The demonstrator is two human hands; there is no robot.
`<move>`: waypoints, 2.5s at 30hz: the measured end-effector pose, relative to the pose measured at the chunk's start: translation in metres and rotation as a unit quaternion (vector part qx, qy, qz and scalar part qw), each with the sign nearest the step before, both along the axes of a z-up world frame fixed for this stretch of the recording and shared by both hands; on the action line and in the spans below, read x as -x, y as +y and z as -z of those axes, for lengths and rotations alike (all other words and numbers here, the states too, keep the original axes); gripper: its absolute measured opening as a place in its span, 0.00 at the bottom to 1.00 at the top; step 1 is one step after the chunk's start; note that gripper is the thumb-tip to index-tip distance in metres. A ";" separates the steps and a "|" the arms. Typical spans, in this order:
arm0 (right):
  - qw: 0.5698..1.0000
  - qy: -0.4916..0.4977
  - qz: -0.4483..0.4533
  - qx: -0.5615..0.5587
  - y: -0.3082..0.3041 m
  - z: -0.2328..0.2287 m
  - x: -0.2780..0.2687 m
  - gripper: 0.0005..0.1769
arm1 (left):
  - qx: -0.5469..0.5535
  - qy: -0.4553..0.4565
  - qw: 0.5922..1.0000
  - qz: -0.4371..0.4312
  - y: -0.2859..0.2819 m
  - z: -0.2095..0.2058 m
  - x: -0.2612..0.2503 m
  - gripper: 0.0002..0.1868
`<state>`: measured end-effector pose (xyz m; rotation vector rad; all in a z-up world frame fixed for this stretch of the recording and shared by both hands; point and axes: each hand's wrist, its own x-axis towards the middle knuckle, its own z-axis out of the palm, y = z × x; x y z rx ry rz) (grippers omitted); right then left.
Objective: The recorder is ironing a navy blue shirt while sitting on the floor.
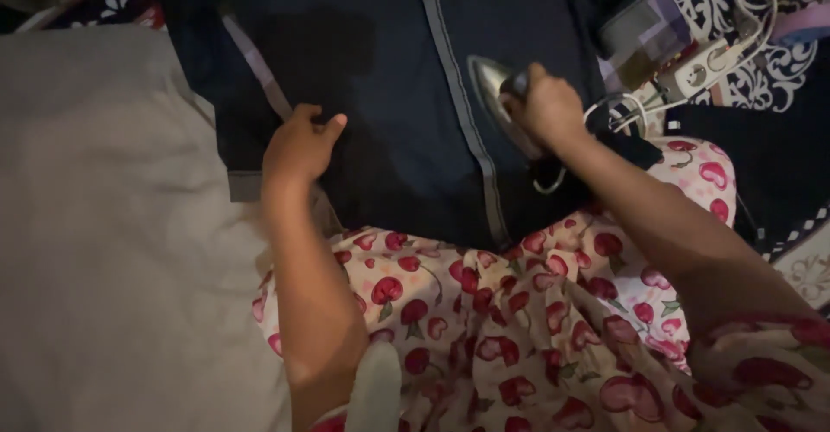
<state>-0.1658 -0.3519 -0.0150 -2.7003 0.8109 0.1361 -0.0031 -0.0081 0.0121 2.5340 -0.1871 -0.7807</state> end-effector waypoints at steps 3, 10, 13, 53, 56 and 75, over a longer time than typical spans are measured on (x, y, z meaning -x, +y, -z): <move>1.000 0.006 -0.014 -0.004 0.010 -0.002 -0.004 0.30 | 0.006 -0.009 1.000 0.002 0.003 0.003 0.002 0.34; 0.998 -0.067 0.009 0.016 -0.010 0.029 -0.074 0.27 | 0.010 -0.013 1.000 0.014 0.009 0.020 -0.001 0.35; 0.995 -0.096 0.011 0.018 -0.001 0.028 -0.074 0.32 | 0.015 -0.017 1.000 0.021 0.011 0.024 -0.001 0.36; 0.997 -0.077 0.002 0.023 -0.014 0.027 -0.122 0.30 | 0.025 0.017 0.999 0.013 0.009 0.030 -0.002 0.34; 0.996 -0.084 0.007 0.022 -0.014 0.025 -0.127 0.32 | 0.029 0.012 0.999 0.013 0.009 0.023 -0.002 0.34; 0.990 -0.117 0.022 0.074 -0.064 0.061 -0.136 0.28 | 0.046 0.032 0.998 0.021 0.009 0.029 -0.003 0.34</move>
